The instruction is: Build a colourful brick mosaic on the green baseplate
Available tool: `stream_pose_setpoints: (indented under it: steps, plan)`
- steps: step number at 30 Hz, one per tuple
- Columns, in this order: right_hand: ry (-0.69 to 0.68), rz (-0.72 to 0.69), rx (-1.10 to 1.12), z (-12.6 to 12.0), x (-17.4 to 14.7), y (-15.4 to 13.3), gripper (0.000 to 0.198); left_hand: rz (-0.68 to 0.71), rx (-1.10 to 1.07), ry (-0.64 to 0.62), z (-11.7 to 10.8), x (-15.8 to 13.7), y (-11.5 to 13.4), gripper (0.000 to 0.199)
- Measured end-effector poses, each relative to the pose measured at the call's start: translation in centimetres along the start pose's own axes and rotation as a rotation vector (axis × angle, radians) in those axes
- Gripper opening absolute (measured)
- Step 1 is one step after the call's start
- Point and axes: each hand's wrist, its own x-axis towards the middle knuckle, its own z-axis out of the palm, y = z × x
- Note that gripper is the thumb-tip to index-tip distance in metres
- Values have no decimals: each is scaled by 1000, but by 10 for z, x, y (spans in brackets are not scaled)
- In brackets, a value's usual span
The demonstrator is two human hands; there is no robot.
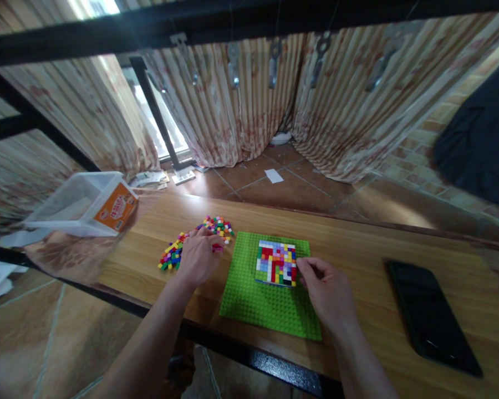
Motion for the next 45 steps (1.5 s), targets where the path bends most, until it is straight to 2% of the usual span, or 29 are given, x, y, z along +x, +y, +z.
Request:
stream_pose_setpoints:
  steps: [7,10,13,15,19,23,26,29,34,42,45]
  plan:
    - [-7,-11,36,1,-2,-9,41,37,-34,-17,3,4,-7,23]
    - [24,-18,32,0,-1,-8,40,78,-134,10,2,7,-6,21]
    - [85,-33,113,-1,1,-8,40,131,-419,63,2,9,1,18]
    - [127,-56,184,-1,2,-10,38,129,-660,54,4,8,11,15]
    - [135,-144,237,1,-2,-19,29,127,-1121,-75,11,-3,38,10]
    - [6,-315,246,4,-12,-26,21,153,-1423,-202,15,-16,63,20]
    - [-105,-428,178,8,-20,-30,19,195,-1478,-235,14,-20,74,26]
    - [-150,-463,144,10,-24,-32,16,206,-1523,-262,14,-21,77,29]
    - [-154,-444,195,10,-25,-32,12,228,-1506,-252,15,-20,79,21]
    - [-239,-389,349,3,-23,-32,9,239,-1574,-291,9,-21,80,18]
    - [-166,-383,317,-1,-19,-29,9,222,-1526,-240,10,-17,74,14]
